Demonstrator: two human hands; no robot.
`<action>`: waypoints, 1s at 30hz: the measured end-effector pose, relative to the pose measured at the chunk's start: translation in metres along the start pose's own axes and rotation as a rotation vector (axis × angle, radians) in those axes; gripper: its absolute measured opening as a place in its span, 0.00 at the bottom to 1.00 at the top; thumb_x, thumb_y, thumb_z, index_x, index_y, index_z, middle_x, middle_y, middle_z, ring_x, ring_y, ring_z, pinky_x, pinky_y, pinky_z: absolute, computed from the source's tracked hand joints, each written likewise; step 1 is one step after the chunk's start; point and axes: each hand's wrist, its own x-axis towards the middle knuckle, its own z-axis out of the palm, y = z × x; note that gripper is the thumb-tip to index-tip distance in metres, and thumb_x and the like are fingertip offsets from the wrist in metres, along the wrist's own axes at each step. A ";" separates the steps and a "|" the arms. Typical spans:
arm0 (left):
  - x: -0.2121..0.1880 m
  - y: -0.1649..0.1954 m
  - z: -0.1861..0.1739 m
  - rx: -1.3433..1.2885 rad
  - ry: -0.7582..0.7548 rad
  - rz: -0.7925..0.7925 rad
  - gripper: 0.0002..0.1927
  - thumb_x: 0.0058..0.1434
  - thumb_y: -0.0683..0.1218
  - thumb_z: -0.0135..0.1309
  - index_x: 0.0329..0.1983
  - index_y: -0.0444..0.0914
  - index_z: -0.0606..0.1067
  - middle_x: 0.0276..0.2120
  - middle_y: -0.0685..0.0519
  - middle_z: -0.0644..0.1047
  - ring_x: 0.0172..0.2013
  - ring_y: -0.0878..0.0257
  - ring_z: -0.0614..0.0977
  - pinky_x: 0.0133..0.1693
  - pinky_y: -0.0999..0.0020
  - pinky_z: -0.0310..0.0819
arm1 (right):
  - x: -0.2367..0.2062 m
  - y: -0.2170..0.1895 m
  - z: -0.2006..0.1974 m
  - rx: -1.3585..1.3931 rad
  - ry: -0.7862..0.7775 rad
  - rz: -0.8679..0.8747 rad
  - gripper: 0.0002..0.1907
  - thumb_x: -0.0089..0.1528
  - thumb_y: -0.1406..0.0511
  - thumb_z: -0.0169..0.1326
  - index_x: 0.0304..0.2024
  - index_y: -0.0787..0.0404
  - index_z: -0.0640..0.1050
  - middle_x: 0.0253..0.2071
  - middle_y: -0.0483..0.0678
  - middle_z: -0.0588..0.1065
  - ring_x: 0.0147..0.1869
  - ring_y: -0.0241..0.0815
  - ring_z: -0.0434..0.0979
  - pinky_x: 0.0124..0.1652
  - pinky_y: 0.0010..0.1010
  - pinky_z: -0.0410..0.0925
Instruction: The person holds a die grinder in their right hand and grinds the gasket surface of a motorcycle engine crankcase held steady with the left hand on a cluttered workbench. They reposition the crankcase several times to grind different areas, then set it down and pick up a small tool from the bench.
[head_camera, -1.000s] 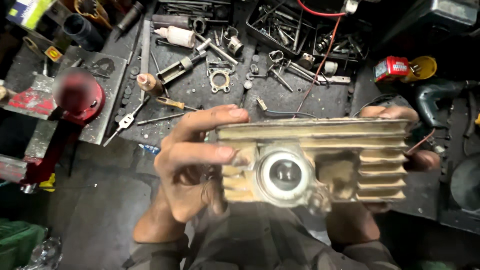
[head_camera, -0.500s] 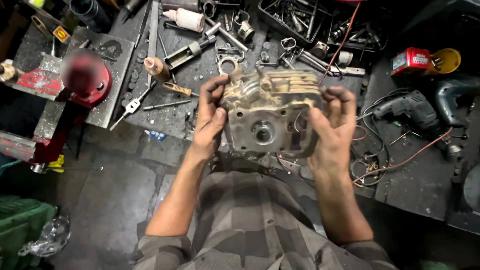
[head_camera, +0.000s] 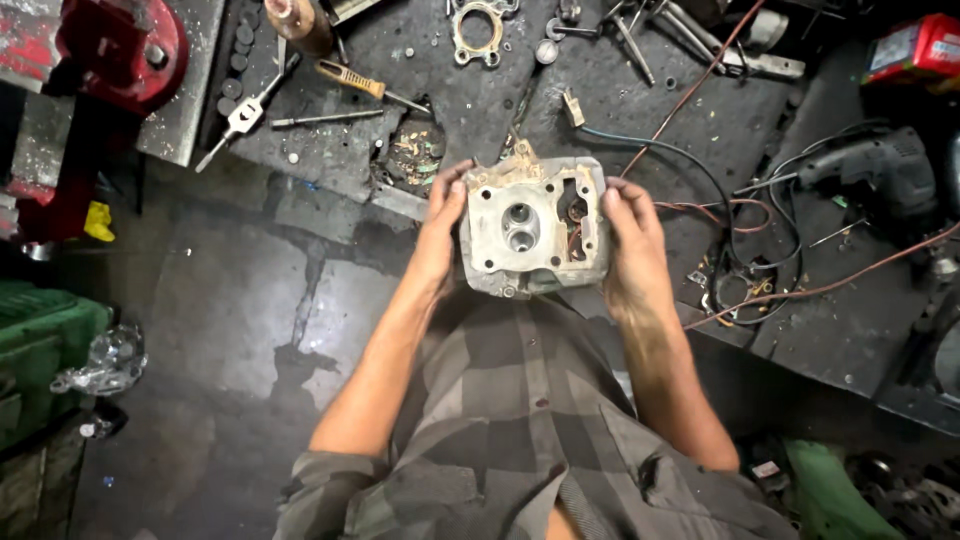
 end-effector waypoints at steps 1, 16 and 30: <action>-0.001 -0.001 -0.001 0.034 0.025 -0.059 0.32 0.72 0.61 0.45 0.70 0.36 0.63 0.65 0.45 0.68 0.65 0.57 0.68 0.64 0.62 0.60 | 0.001 0.008 -0.005 -0.029 -0.012 0.026 0.19 0.68 0.62 0.51 0.59 0.62 0.70 0.53 0.48 0.75 0.56 0.38 0.75 0.53 0.32 0.71; 0.010 0.032 -0.038 1.206 -0.052 -0.161 0.30 0.66 0.65 0.48 0.52 0.35 0.76 0.32 0.46 0.85 0.38 0.51 0.86 0.40 0.55 0.78 | 0.022 0.063 -0.056 -0.448 -0.093 0.522 0.34 0.66 0.40 0.34 0.58 0.58 0.68 0.40 0.61 0.80 0.39 0.50 0.83 0.38 0.40 0.74; -0.018 -0.021 -0.044 0.868 0.348 0.111 0.26 0.65 0.54 0.53 0.66 0.46 0.71 0.47 0.47 0.83 0.43 0.56 0.86 0.48 0.61 0.78 | 0.029 0.033 -0.074 0.114 -0.364 0.029 0.36 0.77 0.43 0.42 0.62 0.72 0.65 0.25 0.49 0.66 0.28 0.44 0.70 0.30 0.34 0.69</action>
